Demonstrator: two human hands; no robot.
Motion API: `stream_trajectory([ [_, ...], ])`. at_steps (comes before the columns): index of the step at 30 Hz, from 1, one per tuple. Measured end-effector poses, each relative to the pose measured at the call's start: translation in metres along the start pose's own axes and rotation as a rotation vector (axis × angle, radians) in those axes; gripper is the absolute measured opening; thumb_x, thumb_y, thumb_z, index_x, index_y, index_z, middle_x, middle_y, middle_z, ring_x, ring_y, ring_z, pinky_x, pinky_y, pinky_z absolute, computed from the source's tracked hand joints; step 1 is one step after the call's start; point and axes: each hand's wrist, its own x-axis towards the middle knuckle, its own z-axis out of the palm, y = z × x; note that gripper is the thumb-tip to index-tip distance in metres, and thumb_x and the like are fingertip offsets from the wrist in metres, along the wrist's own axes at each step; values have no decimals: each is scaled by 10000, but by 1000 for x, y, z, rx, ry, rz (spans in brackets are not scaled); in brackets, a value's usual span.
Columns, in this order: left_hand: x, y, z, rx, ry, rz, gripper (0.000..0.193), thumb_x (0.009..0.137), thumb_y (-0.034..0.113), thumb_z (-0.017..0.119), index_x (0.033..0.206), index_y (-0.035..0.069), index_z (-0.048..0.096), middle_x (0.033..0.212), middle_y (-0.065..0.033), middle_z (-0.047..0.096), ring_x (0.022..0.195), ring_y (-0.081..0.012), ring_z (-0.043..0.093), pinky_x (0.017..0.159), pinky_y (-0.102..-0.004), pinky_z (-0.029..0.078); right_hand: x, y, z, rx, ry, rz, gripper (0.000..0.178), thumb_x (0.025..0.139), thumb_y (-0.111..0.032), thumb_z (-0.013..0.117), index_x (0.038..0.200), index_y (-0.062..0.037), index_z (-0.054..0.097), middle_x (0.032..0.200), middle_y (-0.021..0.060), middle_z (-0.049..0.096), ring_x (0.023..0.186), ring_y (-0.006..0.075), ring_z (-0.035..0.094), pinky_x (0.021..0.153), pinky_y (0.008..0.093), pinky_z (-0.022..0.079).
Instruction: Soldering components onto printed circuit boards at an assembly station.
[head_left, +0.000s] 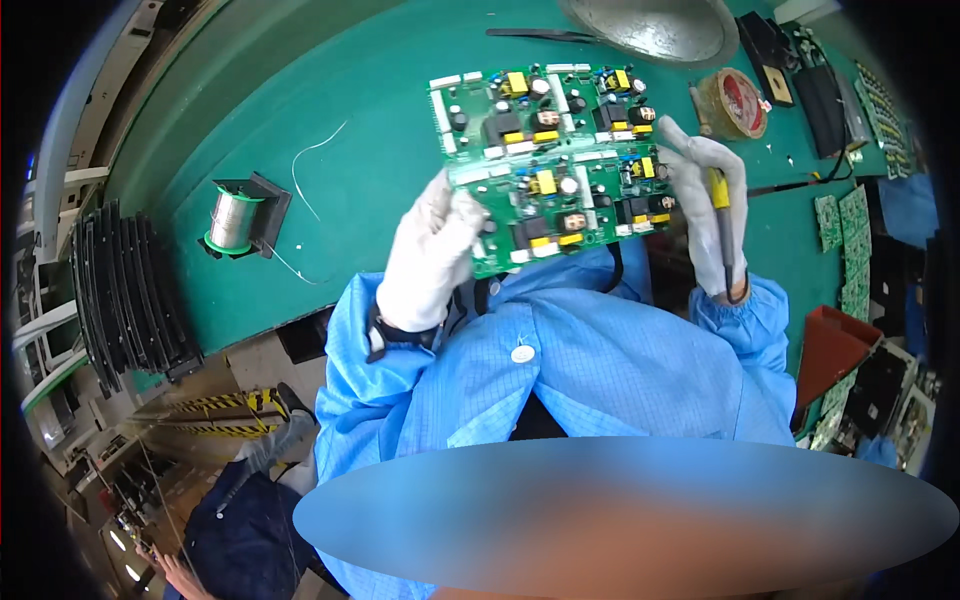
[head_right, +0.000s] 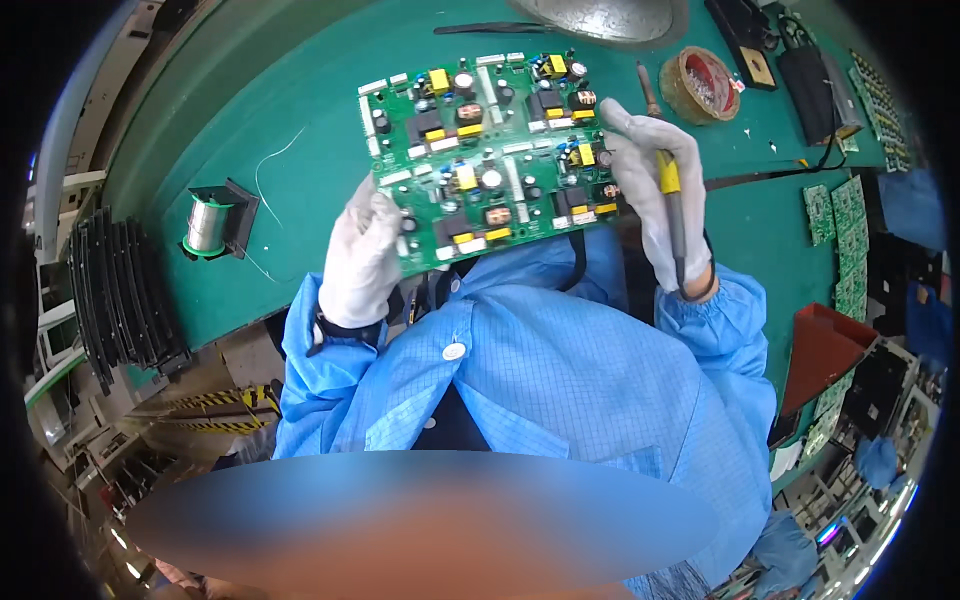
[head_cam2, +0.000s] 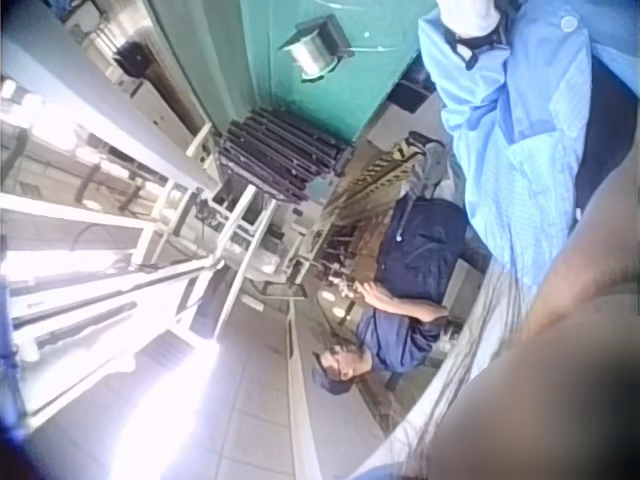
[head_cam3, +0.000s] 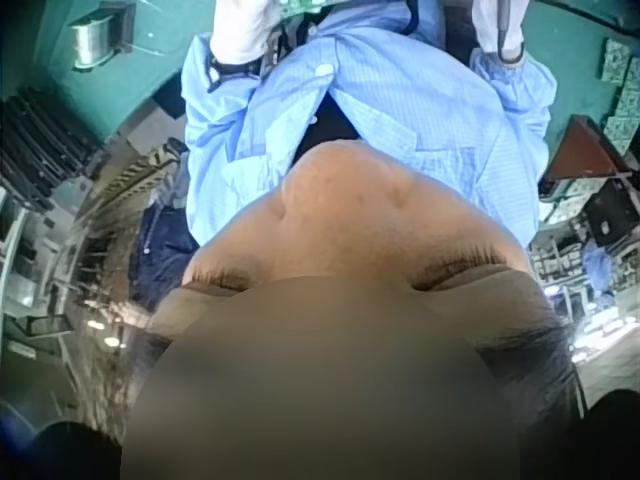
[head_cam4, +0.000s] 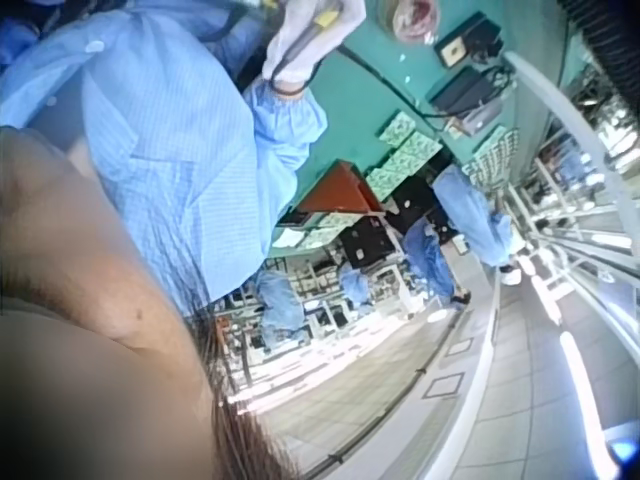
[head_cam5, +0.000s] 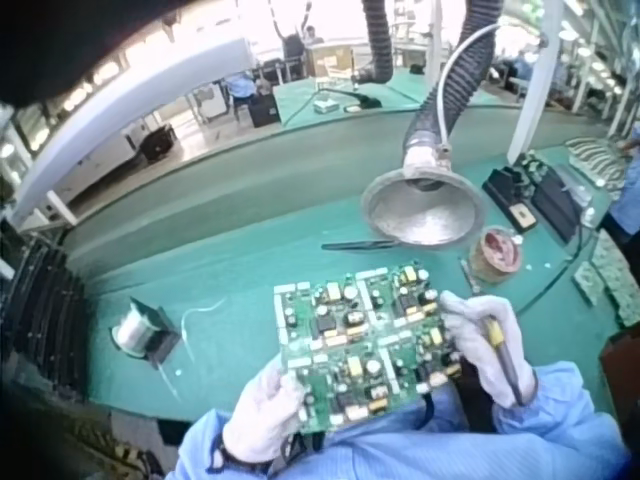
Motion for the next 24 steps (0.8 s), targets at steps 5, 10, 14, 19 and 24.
stream_trajectory([
  [5, -3, 11, 22, 211, -207, 15, 963, 997, 682, 468, 1605, -12, 192, 1468, -203, 497, 1240, -272, 582, 955, -369, 528, 13, 14, 9, -104, 10, 8, 300, 1027, 13, 536, 1316, 38, 460, 1456, 241, 533, 1381, 291, 524, 1163, 390, 408],
  [10, 1, 18, 44, 72, -323, 29, 1037, 987, 727, 420, 1641, 21, 35, 1482, -261, 503, 1126, -310, 690, 883, -355, 599, 16, 23, 6, -113, -3, -99, 278, 1043, -17, 508, 1307, 45, 452, 1417, 241, 558, 1351, 287, 544, 1164, 402, 413],
  [14, 2, 18, 43, 49, -331, 35, 1057, 968, 750, 426, 1637, 14, 69, 1499, -271, 467, 1187, -343, 641, 896, -398, 590, 13, 23, 4, -98, 16, -38, 275, 1033, 8, 512, 1303, 39, 473, 1378, 203, 594, 1307, 254, 575, 1123, 369, 449],
  [19, -2, 13, 36, 56, -267, -38, 1007, 987, 731, 395, 1630, 2, 129, 1569, -273, 369, 1354, -390, 513, 976, -489, 548, 13, 21, 2, -275, 29, -55, 276, 1021, 9, 549, 1290, 24, 493, 1353, 175, 616, 1219, 212, 616, 1071, 339, 484],
  [24, -2, 12, 31, 358, -169, 142, 803, 1062, 567, 436, 1608, 8, 252, 1308, -165, 626, 980, -181, 668, 825, -296, 553, 12, 20, 5, -235, 42, -87, 300, 1012, 22, 571, 1299, 25, 483, 1349, 191, 615, 1220, 218, 624, 1068, 335, 492],
])
